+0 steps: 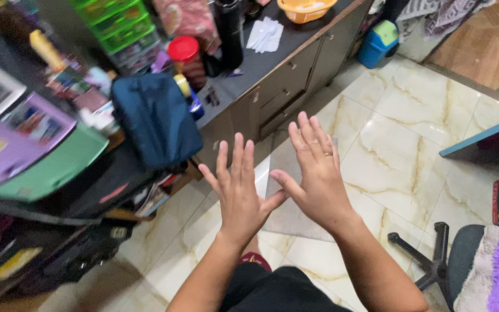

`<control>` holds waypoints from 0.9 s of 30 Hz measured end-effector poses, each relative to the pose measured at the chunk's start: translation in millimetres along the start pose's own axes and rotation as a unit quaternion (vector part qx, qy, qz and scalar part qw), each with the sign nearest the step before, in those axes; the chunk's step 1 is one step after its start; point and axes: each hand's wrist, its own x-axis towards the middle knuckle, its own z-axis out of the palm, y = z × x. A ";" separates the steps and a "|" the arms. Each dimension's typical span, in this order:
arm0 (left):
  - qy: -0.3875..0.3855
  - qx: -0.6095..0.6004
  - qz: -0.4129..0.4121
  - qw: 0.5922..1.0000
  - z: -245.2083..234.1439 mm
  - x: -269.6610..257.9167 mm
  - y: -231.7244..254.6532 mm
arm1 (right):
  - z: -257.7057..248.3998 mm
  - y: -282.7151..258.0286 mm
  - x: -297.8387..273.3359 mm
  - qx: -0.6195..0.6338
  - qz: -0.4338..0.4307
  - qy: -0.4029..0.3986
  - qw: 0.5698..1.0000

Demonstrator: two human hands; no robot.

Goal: The person wipes plastic forks and spoons with a paper towel and places them into a yellow basket.

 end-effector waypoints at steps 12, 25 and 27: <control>-0.053 -0.034 0.097 0.993 150.9 243.8 -72.4 | 34.7 165.7 200.0 -0.024 0.082 0.029 0.996; -0.069 -0.001 0.000 0.998 329.2 391.4 -58.6 | 40.6 386.8 341.8 0.009 0.042 -0.040 0.998; -0.064 0.010 -0.028 0.997 356.9 413.2 -48.7 | 35.4 424.0 366.1 0.023 0.013 -0.062 0.998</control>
